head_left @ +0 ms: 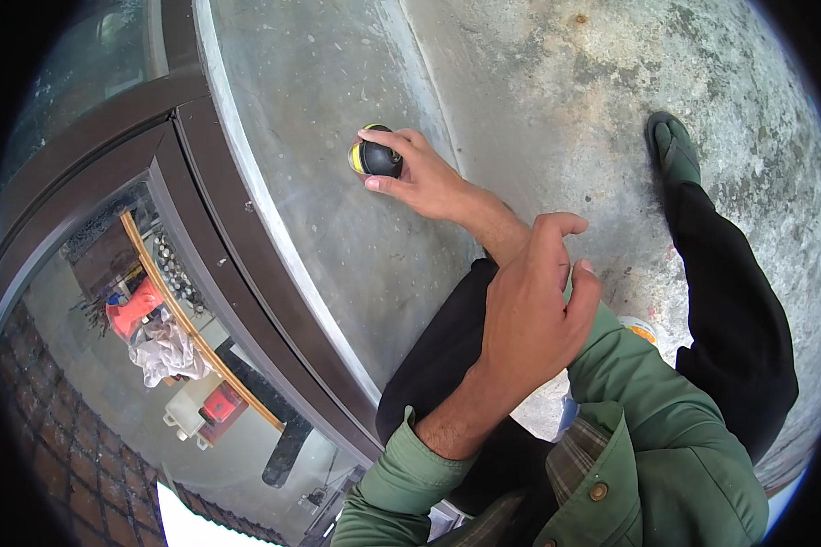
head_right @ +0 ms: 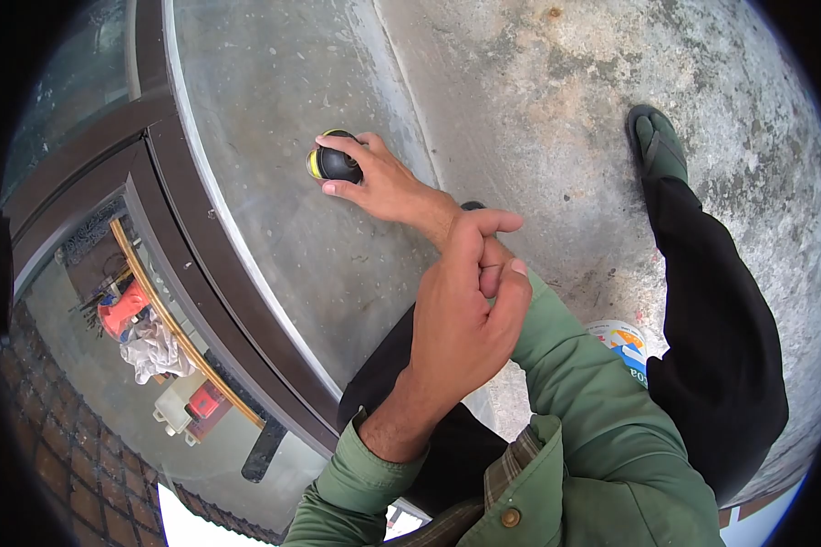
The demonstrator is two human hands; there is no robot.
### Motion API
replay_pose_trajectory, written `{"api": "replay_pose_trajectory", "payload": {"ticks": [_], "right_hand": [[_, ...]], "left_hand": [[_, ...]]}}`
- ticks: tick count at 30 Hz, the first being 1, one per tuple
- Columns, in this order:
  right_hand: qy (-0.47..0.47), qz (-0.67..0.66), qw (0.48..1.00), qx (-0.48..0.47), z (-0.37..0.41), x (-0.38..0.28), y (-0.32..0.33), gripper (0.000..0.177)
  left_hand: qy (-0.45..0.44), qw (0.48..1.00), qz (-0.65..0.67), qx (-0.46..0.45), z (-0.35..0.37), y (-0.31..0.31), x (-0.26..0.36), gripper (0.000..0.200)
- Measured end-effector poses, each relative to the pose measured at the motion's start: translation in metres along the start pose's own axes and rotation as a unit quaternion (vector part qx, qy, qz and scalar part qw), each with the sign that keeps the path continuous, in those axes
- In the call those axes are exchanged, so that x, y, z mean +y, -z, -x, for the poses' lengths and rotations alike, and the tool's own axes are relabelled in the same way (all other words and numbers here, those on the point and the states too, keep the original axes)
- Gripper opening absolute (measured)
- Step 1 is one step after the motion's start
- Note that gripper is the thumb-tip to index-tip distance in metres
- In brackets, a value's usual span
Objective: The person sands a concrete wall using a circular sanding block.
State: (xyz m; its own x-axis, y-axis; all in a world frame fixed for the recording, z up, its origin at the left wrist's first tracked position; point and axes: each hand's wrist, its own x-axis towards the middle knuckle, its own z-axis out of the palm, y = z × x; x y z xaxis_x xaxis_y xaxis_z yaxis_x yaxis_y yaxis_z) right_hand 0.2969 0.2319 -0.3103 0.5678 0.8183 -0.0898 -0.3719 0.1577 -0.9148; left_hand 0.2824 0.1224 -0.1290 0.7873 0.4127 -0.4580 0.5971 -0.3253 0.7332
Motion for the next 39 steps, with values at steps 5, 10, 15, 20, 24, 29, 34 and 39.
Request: {"api": "replay_pose_trajectory", "payload": {"ticks": [5, 10, 15, 20, 24, 29, 34, 39], "right_hand": [[0.038, -0.01, 0.999, -0.034, -0.005, 0.003, 0.016, 0.056], [0.017, 0.058, 0.995, -0.073, -0.01, -0.006, 0.023, 0.059], [0.033, 0.041, 0.996, -0.072, -0.016, -0.005, 0.021, 0.061], [0.015, 0.074, 0.996, -0.044, -0.009, -0.013, 0.016, 0.061], [-0.119, 0.077, 0.989, -0.049, -0.008, -0.023, 0.024, 0.066], [-0.057, 0.147, 0.987, -0.027, -0.01, -0.017, 0.022, 0.066], [0.106, 0.17, 0.979, 0.046, -0.015, 0.004, 0.016, 0.058], [0.026, -0.016, 0.999, 0.015, -0.021, 0.006, 0.021, 0.056]], "left_hand": [[0.002, 1.0, -0.006, -0.002, 0.0, 0.002, -0.001, 0.031], [-0.01, 1.0, -0.011, 0.002, -0.001, 0.002, -0.001, 0.031], [-0.018, 1.0, -0.01, 0.004, 0.0, 0.002, -0.002, 0.031], [-0.012, 1.0, -0.01, -0.001, -0.001, 0.003, -0.001, 0.032], [-0.01, 1.0, -0.01, -0.001, 0.0, 0.004, -0.001, 0.032], [-0.015, 1.0, -0.014, 0.002, 0.0, 0.003, -0.001, 0.033], [0.012, 0.999, -0.027, -0.02, -0.001, 0.007, 0.006, 0.031], [-0.01, 1.0, -0.013, -0.001, 0.0, 0.003, 0.0, 0.032]]}}
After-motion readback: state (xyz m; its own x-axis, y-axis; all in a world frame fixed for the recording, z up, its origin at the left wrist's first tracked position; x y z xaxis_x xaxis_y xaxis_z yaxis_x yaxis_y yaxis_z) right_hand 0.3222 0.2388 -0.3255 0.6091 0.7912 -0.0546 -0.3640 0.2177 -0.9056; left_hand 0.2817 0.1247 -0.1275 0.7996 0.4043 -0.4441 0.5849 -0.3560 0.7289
